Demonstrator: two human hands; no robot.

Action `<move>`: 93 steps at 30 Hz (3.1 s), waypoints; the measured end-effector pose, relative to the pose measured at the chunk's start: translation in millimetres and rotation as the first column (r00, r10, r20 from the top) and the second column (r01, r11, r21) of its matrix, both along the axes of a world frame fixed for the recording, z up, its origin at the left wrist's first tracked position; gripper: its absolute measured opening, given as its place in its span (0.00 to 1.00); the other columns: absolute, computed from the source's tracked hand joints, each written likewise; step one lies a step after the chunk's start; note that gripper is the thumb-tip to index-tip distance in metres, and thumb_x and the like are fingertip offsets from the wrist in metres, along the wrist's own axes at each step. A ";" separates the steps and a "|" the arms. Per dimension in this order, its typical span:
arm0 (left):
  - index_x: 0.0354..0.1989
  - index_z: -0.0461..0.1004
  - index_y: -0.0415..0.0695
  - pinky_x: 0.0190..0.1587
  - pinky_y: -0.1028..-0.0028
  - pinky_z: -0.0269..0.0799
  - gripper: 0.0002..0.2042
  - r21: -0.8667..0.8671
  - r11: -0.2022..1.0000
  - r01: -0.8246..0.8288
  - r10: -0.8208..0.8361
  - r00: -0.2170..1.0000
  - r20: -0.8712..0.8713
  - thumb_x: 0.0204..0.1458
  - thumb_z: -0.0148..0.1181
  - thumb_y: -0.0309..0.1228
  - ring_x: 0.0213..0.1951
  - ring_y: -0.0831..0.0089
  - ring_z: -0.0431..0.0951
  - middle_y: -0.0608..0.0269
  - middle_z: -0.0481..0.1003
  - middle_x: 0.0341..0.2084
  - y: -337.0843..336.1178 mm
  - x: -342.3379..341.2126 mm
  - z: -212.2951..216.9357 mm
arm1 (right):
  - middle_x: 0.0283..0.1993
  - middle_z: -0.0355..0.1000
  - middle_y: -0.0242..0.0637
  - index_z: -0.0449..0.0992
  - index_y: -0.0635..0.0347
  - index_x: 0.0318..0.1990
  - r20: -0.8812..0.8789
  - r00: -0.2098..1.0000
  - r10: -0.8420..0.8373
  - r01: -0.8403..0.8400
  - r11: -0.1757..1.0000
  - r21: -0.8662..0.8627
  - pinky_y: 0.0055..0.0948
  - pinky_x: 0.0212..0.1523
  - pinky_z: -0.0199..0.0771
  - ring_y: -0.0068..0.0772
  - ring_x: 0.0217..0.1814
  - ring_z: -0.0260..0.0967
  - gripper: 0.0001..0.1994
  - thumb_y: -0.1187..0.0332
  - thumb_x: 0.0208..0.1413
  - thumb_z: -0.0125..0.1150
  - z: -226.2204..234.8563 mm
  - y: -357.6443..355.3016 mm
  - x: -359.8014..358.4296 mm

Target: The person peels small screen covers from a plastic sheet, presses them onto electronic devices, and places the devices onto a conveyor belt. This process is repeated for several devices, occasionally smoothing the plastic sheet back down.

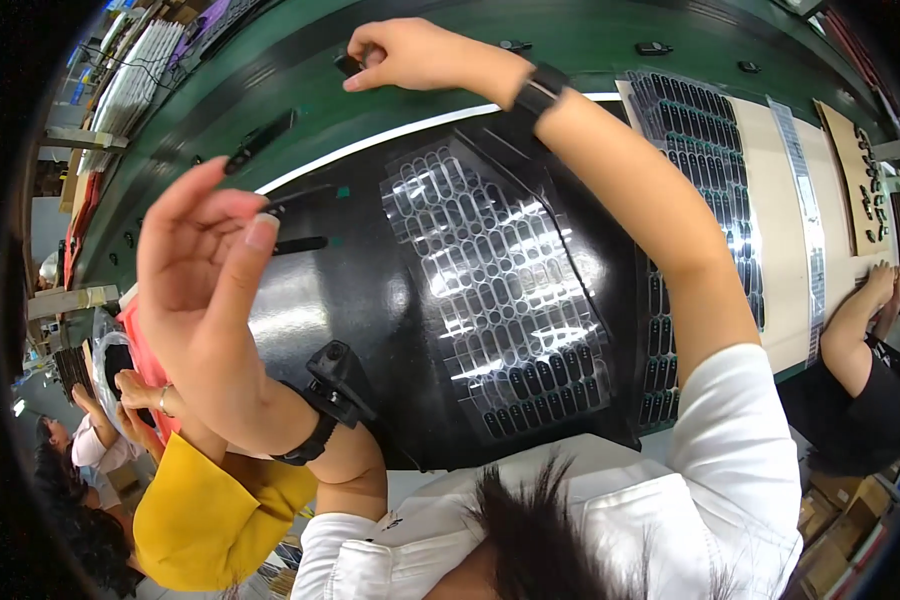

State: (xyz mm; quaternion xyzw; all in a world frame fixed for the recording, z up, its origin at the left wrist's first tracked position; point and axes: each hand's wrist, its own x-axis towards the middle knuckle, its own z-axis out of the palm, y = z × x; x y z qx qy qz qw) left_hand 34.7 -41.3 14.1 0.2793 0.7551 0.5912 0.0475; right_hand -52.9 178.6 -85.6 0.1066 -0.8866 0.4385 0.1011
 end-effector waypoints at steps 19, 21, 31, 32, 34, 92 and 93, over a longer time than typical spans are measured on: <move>0.49 0.56 0.34 0.34 0.86 0.62 0.24 0.308 0.951 -0.023 -0.035 0.983 0.181 0.39 0.52 0.13 0.27 0.81 0.69 0.63 0.68 0.23 28.5 11.9 -8.0 | 0.31 0.71 0.41 0.72 0.69 0.36 -0.179 0.982 -0.062 -0.004 0.938 -0.348 0.17 0.25 0.72 0.25 0.26 0.70 0.14 0.82 0.36 0.61 64.7 -42.9 148.4; 0.49 0.56 0.34 0.34 0.86 0.63 0.24 0.314 0.949 -0.007 -0.049 0.984 0.172 0.39 0.52 0.13 0.27 0.81 0.69 0.63 0.68 0.23 30.5 12.7 -8.9 | 0.30 0.71 0.41 0.72 0.69 0.36 -0.195 0.978 -0.079 0.027 0.967 -0.253 0.17 0.25 0.72 0.25 0.26 0.70 0.14 0.81 0.36 0.61 67.8 -41.5 150.2; 0.50 0.55 0.35 0.34 0.87 0.63 0.25 0.285 0.958 0.031 -0.063 0.993 0.104 0.40 0.53 0.13 0.28 0.81 0.70 0.62 0.69 0.24 30.6 11.7 -10.9 | 0.30 0.71 0.40 0.72 0.68 0.35 -0.185 0.978 -0.097 0.051 0.970 -0.238 0.16 0.26 0.71 0.24 0.26 0.70 0.14 0.80 0.35 0.62 68.5 -44.5 149.6; 0.50 0.55 0.35 0.34 0.87 0.63 0.25 0.284 0.958 0.029 -0.061 0.993 0.104 0.40 0.53 0.13 0.28 0.81 0.70 0.62 0.69 0.24 30.6 11.9 -11.5 | 0.30 0.71 0.39 0.72 0.68 0.35 -0.227 0.969 -0.096 0.055 0.982 -0.180 0.16 0.25 0.71 0.24 0.26 0.70 0.14 0.79 0.36 0.62 69.3 -44.3 149.9; 0.49 0.55 0.36 0.32 0.88 0.62 0.25 0.253 0.967 0.026 -0.044 0.997 0.067 0.40 0.53 0.13 0.27 0.82 0.69 0.63 0.68 0.24 30.8 12.0 -12.5 | 0.31 0.71 0.39 0.73 0.66 0.35 -0.310 0.947 -0.085 0.068 0.996 -0.066 0.16 0.25 0.70 0.23 0.27 0.70 0.14 0.78 0.36 0.62 70.5 -43.9 150.5; 0.52 0.50 0.35 0.39 0.77 0.66 0.32 0.401 0.907 0.128 -0.189 0.975 0.115 0.34 0.54 0.10 0.29 0.77 0.68 0.62 0.65 0.26 13.4 -16.7 -17.2 | 0.32 0.71 0.41 0.72 0.69 0.35 -0.231 0.972 -0.039 -0.024 0.965 -0.260 0.20 0.31 0.73 0.27 0.32 0.70 0.15 0.83 0.33 0.61 62.8 -50.7 131.1; 0.52 0.50 0.35 0.39 0.78 0.66 0.32 0.408 0.904 0.125 -0.188 0.975 0.118 0.34 0.54 0.10 0.29 0.77 0.68 0.63 0.65 0.26 14.1 -15.6 -17.1 | 0.32 0.71 0.40 0.72 0.68 0.34 -0.214 0.976 -0.043 -0.014 0.966 -0.258 0.20 0.31 0.73 0.26 0.31 0.71 0.15 0.82 0.33 0.62 63.3 -51.0 132.1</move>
